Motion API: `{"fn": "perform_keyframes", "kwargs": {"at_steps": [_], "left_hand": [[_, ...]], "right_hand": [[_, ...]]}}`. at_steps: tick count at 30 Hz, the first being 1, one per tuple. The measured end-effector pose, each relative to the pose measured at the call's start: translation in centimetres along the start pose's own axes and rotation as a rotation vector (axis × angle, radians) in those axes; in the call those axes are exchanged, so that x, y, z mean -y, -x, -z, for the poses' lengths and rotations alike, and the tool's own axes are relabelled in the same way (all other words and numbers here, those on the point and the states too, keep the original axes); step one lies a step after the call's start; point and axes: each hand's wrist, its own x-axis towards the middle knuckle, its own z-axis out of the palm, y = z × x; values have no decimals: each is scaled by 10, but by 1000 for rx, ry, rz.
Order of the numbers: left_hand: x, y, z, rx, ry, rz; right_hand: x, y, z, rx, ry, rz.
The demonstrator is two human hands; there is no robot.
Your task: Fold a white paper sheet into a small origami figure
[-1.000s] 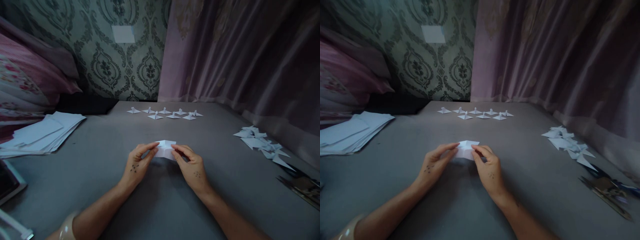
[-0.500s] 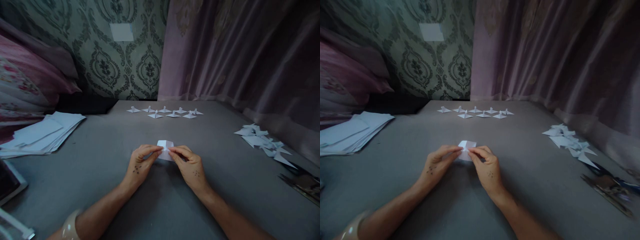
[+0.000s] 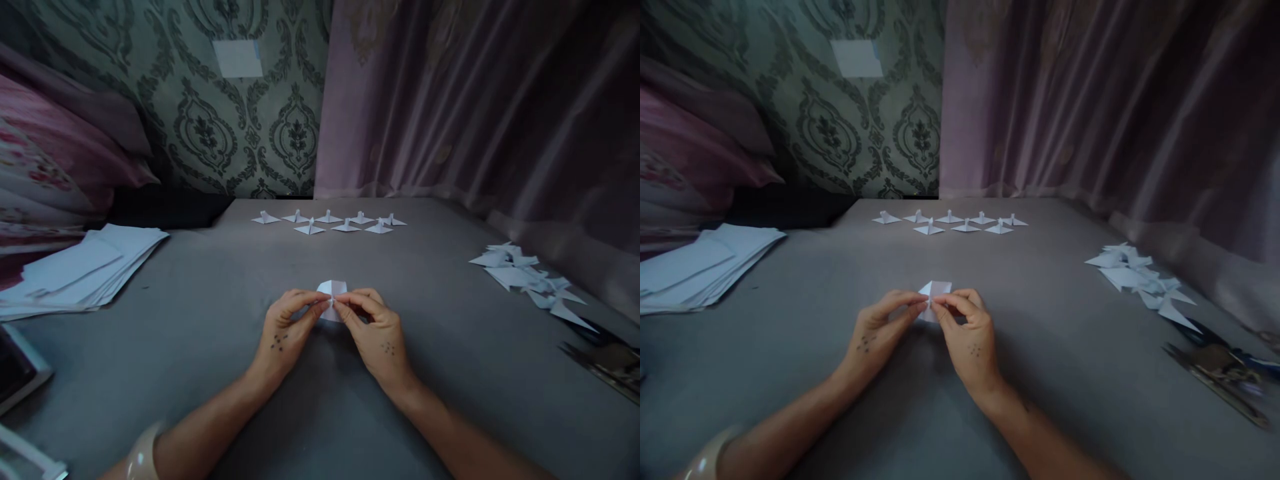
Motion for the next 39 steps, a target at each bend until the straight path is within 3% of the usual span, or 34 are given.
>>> {"fn": "perform_keyframes", "kwargs": {"at_steps": [12, 22, 39], "left_hand": [[2, 1, -5, -56, -9, 38], [-1, 2, -1, 11, -206, -38], [-2, 3, 5, 45, -238, -204]], "right_hand": [[0, 1, -2, -20, 42, -33], [7, 1, 2, 12, 66, -3], [10, -3, 9, 150, 30, 60]]}}
